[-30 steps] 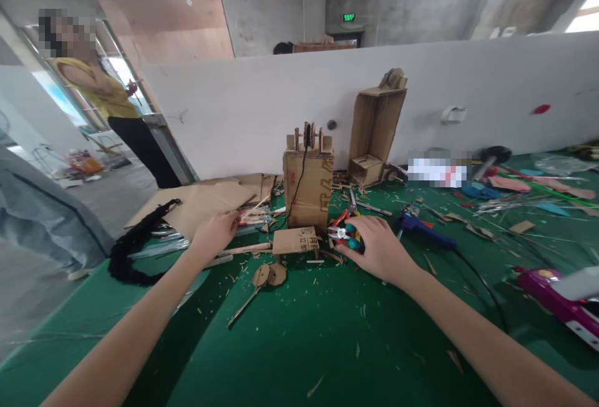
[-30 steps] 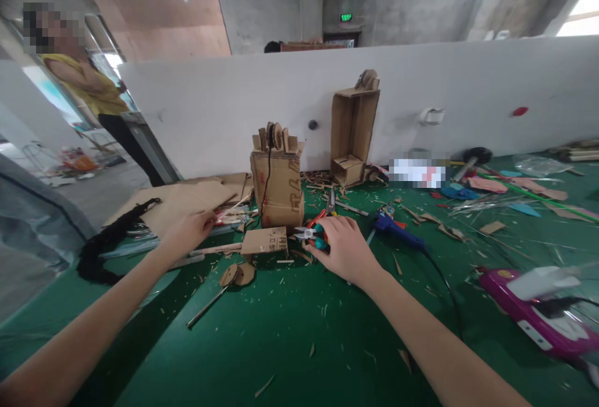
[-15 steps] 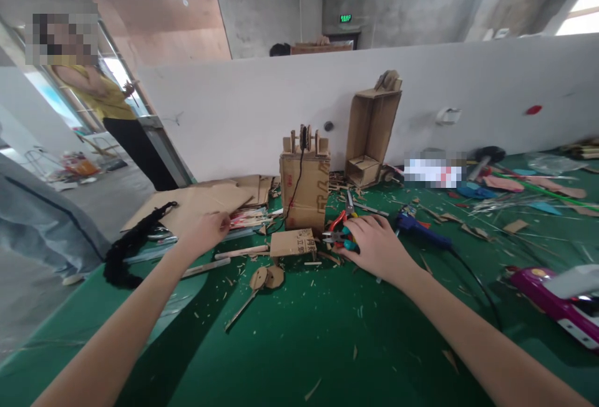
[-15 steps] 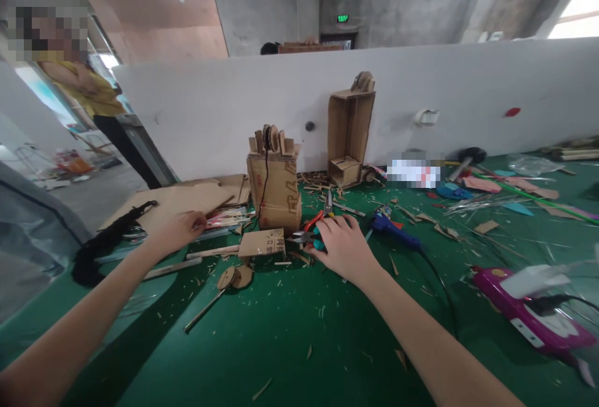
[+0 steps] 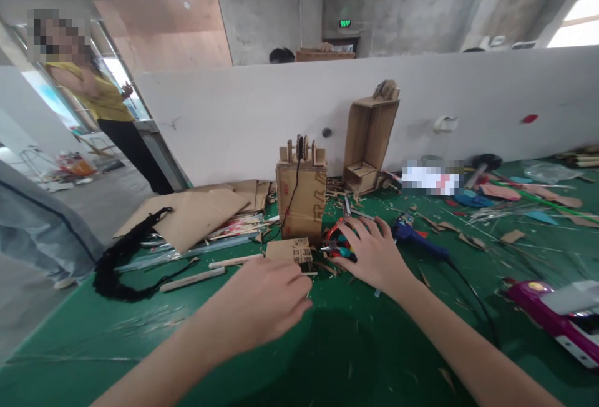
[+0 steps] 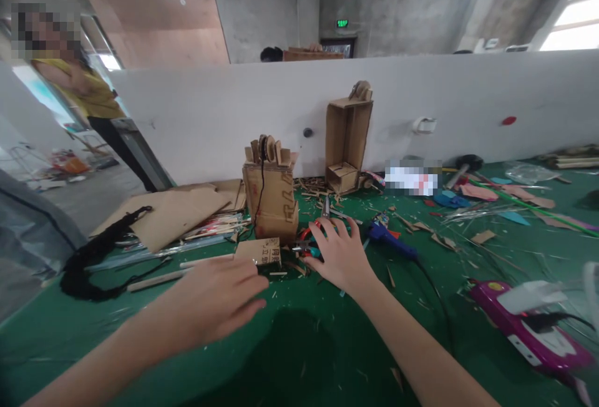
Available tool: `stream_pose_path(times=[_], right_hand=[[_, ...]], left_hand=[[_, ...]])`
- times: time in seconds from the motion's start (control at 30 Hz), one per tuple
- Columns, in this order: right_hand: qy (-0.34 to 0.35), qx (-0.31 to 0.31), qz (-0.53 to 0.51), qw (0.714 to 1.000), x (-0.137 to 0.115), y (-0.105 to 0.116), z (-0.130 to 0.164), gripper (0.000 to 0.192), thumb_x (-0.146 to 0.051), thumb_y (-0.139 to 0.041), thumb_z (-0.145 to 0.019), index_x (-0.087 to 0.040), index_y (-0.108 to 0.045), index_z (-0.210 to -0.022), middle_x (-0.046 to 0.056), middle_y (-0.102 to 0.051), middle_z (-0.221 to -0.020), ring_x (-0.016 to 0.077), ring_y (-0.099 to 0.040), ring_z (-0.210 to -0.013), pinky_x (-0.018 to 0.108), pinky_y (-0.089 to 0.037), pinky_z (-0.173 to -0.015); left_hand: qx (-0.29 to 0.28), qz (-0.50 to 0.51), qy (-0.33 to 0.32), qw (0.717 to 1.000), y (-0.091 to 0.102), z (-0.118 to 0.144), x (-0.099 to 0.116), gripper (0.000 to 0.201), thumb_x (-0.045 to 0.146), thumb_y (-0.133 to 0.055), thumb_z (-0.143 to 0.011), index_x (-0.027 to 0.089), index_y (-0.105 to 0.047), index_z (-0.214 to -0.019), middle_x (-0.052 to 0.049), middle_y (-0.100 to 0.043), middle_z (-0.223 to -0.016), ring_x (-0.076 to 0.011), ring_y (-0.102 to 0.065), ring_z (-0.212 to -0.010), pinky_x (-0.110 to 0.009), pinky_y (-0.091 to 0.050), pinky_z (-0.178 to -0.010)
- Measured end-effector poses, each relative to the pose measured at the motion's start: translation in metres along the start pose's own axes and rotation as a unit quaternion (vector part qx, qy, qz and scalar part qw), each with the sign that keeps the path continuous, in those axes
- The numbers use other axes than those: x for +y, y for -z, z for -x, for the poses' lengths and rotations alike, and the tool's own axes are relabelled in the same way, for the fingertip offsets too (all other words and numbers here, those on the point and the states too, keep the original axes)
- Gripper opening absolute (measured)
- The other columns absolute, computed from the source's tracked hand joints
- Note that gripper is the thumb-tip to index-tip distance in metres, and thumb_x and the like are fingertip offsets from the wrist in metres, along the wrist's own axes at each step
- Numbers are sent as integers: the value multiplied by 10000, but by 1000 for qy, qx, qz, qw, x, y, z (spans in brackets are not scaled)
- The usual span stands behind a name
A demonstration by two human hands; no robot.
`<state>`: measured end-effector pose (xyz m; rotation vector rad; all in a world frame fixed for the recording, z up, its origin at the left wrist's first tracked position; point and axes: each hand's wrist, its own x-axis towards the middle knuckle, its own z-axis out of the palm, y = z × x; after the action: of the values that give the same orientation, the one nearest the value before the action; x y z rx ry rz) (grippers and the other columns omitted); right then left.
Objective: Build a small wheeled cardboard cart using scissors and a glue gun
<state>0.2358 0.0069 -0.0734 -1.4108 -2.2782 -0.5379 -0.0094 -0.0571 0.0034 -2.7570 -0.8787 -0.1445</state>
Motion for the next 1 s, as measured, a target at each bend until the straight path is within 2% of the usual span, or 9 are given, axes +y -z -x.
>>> stream_pose_path(times=[0.1, 0.17, 0.27, 0.37, 0.5, 0.67, 0.83, 0.9, 1.0], right_hand=[[1, -9, -11, 1000, -1, 2, 0, 492, -501, -576, -796, -216, -542, -1195, 133, -590, -1185, 350, -472, -1082, 528, -273, -942], [1, -12, -18, 1000, -1, 2, 0, 453, -506, -568, -803, -224, -564, -1158, 123, -615, -1137, 339, -490, -1038, 520, -287, -919], [-9, -8, -21, 1000, 0, -1, 0, 425, -516, -558, -809, -217, -593, -1109, 118, -632, -1104, 332, -498, -1007, 517, -286, -911], [-38, 9, -20, 999, 4, -6, 0, 330, -454, -545, -838, -215, -625, -1051, 110, -649, -1055, 321, -503, -1001, 505, -291, -907], [-71, 50, -16, 996, 10, -9, 0, 222, -317, -510, -874, -212, -640, -1019, 102, -659, -1016, 312, -513, -999, 485, -328, -876], [6, 111, -85, 990, 4, 1, 0, 185, -252, -494, -878, -194, -621, -1000, 82, -668, -980, 263, -545, -945, 471, -352, -904], [107, 76, -214, 968, -35, 15, 7, 339, -287, -532, -863, -127, -522, -1161, 125, -633, -1066, 241, -556, -976, 400, -442, -847], [126, 56, -250, 958, -54, 17, 11, 395, -282, -542, -861, -126, -476, -1218, 134, -604, -1134, 237, -545, -1031, 383, -458, -866], [142, 59, -261, 953, -73, 15, 15, 241, -183, -456, -903, -126, -531, -1125, 120, -637, -1040, 213, -584, -932, 347, -489, -802]], left_hand=[[-102, 7, 23, 995, -13, -3, 22, 151, 336, -523, -840, 200, -586, -862, -46, -611, -839, -198, -605, -702, -295, -448, -558], [-130, -8, 54, 990, -25, -3, 24, 158, 299, -494, -852, 197, -583, -936, -72, -604, -931, -198, -612, -675, -306, -462, -540], [-124, -37, 82, 988, -44, -3, 16, 276, 194, -440, -855, 177, -529, -1116, -116, -583, -1047, -174, -607, -598, -298, -462, -478], [-114, -51, 97, 987, -61, -9, 9, 459, 59, -443, -781, 151, -452, -1231, -135, -571, -1091, -188, -629, -653, -288, -483, -480], [-133, -37, 123, 983, -73, -16, 11, 430, -7, -450, -708, 151, -524, -1101, -101, -587, -997, -188, -631, -655, -278, -488, -489], [-91, 18, 140, 986, -53, -14, 1, 186, 100, -405, -809, 162, -561, -889, -76, -602, -886, -189, -613, -709, -277, -457, -557], [-58, 175, 171, 968, -13, -5, -21, 130, 178, -447, -788, 221, -562, -832, 11, -608, -764, -144, -561, -664, -249, -394, -582], [-48, 194, 170, 965, -9, -5, -21, 125, 185, -447, -783, 221, -565, -806, 14, -608, -765, -146, -551, -684, -244, -373, -578], [-56, 207, 164, 963, -17, -8, -14, 103, 200, -455, -780, 213, -555, -759, 8, -612, -758, -155, -550, -695, -249, -357, -570]])
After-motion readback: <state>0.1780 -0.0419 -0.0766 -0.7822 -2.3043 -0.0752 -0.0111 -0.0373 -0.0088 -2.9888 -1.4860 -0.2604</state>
